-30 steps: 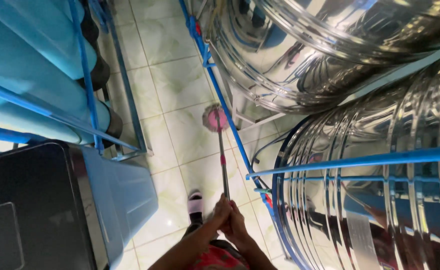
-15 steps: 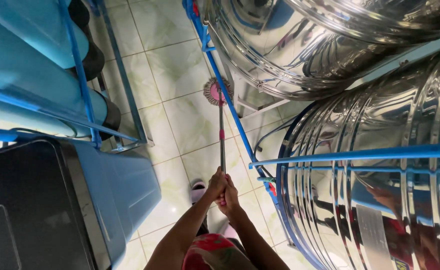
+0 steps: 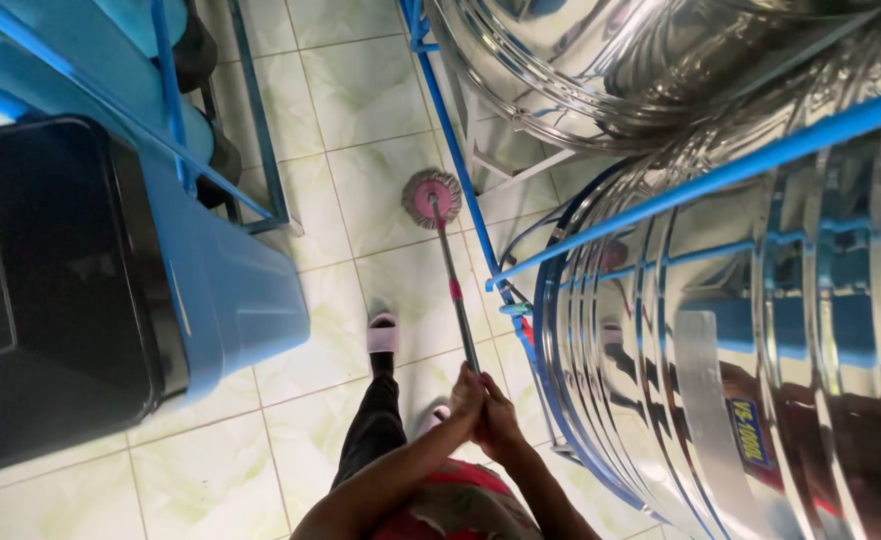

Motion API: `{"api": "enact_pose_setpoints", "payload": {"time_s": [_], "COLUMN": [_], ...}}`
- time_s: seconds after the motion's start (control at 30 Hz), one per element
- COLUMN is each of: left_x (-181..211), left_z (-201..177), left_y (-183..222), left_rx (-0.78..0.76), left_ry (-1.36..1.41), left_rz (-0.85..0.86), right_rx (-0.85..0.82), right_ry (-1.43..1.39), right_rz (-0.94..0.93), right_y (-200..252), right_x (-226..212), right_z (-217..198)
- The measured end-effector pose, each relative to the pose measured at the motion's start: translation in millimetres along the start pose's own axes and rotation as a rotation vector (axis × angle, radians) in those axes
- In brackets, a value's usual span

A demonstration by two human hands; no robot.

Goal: The recorder wipes a white table surface and then mops the tiled floor around water purification equipment.

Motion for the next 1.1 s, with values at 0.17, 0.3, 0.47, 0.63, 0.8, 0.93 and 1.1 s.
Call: {"api": "enact_pose_setpoints", "payload": {"time_s": [0.17, 0.3, 0.47, 0.63, 0.8, 0.93, 1.1], "left_x": [-39, -24, 45, 96, 106, 35, -36], "left_z": [48, 43, 15, -16, -56, -48, -38], "left_y": [53, 50, 0, -83, -72, -64, 3], "left_rx": [0.061, 0.109, 0.066, 0.058, 0.157, 0.077, 0.151], "left_ry": [0.035, 0.08, 0.081, 0.178, 0.179, 0.43, 0.266], "left_rz": [-0.035, -0.056, -0.043, 0.097, 0.221, 0.153, 0.133], "right_rx": [-0.073, -0.044, -0.085, -0.115, -0.219, -0.126, -0.162], "right_ry": [0.111, 0.107, 0.046, -0.042, 0.086, 0.118, 0.276], "right_rz": [0.024, 0.025, 0.028, -0.002, -0.082, -0.068, -0.017], "right_y": [37, 16, -67, -141, -141, -92, 8], "right_x": [3, 2, -12, -36, -33, 6, 17], "right_z": [-74, -70, -36, 28, 63, 44, 22]}}
Point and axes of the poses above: each hand's wrist, its own y-axis away from the middle knuckle, its own z-axis out of the palm, x = y × z, the point moved 2 cm from there along -y, towards the middle knuckle, and after that the axes turned 8 degrees about -z, right-handed, at the moved point
